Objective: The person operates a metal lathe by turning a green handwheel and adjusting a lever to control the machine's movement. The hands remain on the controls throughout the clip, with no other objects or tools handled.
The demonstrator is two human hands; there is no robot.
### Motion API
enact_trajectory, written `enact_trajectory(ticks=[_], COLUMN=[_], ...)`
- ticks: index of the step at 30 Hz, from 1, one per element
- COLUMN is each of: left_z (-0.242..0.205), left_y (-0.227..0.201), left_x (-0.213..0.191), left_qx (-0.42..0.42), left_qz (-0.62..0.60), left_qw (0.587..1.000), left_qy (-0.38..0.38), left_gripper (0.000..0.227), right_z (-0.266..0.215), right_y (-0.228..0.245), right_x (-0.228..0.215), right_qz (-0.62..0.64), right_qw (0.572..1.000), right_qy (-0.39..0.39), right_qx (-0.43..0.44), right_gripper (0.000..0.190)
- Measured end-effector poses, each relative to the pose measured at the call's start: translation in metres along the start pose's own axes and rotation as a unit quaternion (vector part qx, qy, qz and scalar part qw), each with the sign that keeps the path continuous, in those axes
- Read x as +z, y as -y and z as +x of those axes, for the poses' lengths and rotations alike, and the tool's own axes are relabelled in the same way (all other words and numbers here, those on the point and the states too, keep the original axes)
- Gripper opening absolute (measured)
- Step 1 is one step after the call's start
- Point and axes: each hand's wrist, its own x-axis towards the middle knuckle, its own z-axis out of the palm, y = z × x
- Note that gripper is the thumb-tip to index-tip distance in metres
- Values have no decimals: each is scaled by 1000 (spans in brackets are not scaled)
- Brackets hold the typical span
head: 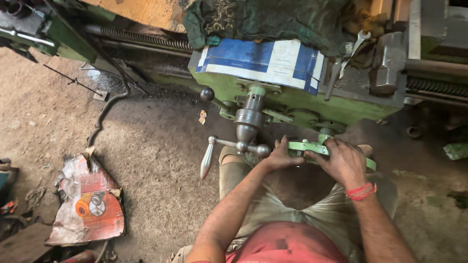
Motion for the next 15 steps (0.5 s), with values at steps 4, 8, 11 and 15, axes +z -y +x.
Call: enact_trajectory(ticks=[4, 8, 11, 15], left_z=[4, 10, 14, 18], left_y=[7, 14, 19, 25], left_x=[4, 7, 10, 12], left_qx=[12, 14, 10, 11], left_qz=[7, 6, 6, -6], left_qw=[1000, 1000, 1000, 1000], left_qy=[-8, -9, -7, 3], left_gripper=[145, 145, 146, 146], right_z=[0, 0, 0, 1], right_y=[2, 1, 1, 6], right_x=[0, 3, 3, -1], right_qz=[-12, -15, -16, -8], right_qw=[1000, 1000, 1000, 1000], right_qy=[-8, -7, -5, 1], right_qx=[-12, -9, -9, -10], right_gripper=[61, 59, 57, 58])
